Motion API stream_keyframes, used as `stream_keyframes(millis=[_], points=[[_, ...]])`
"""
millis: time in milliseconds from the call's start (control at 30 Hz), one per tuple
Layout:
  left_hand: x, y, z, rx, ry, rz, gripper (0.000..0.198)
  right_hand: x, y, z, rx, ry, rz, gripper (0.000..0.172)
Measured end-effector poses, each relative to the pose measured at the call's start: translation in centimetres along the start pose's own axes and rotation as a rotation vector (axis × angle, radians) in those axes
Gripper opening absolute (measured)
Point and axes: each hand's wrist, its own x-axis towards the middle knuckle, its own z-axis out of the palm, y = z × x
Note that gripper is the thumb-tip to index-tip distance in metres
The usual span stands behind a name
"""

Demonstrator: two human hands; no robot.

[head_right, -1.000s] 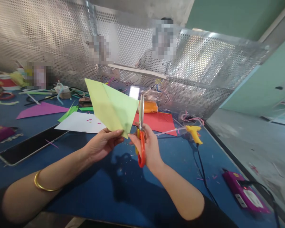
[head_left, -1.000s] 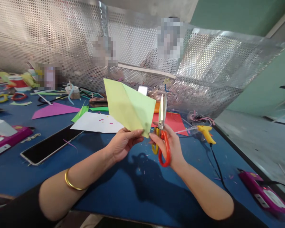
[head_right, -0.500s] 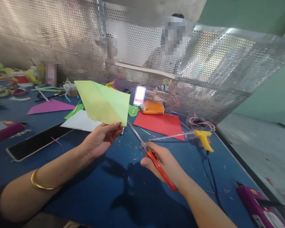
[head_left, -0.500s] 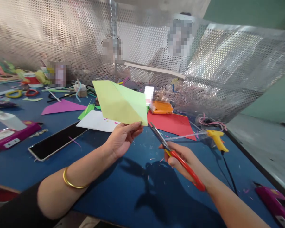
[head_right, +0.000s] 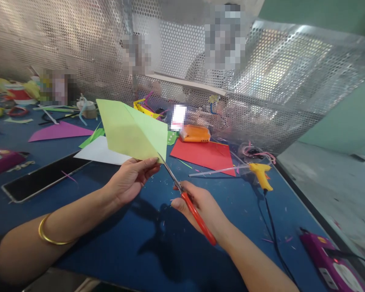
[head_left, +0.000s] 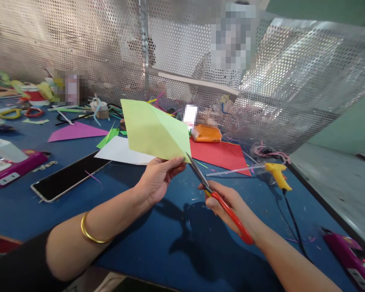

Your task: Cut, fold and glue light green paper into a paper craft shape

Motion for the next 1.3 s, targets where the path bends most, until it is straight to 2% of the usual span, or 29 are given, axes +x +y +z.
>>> stream_keyframes(millis=[133, 533, 1000, 1300], points=[[-0.01, -0.02, 0.00, 0.008, -0.006, -0.009, 0.011, 0.00, 0.36, 0.25, 0.037, 0.016, -0.010, 0.053], [0.20, -0.44, -0.28, 0.006, -0.026, -0.001, 0.013, 0.04, -0.51, 0.22, 0.057, -0.001, 0.038, 0.057], [0.23, -0.30, -0.16, 0.005, -0.018, -0.022, 0.010, -0.07, -0.58, 0.66, 0.063, 0.041, 0.009, 0.048], [0.23, -0.18, -0.23, 0.007, -0.021, -0.033, 0.010, -0.12, -0.33, 0.77, -0.052, 0.076, 0.022, 0.051]])
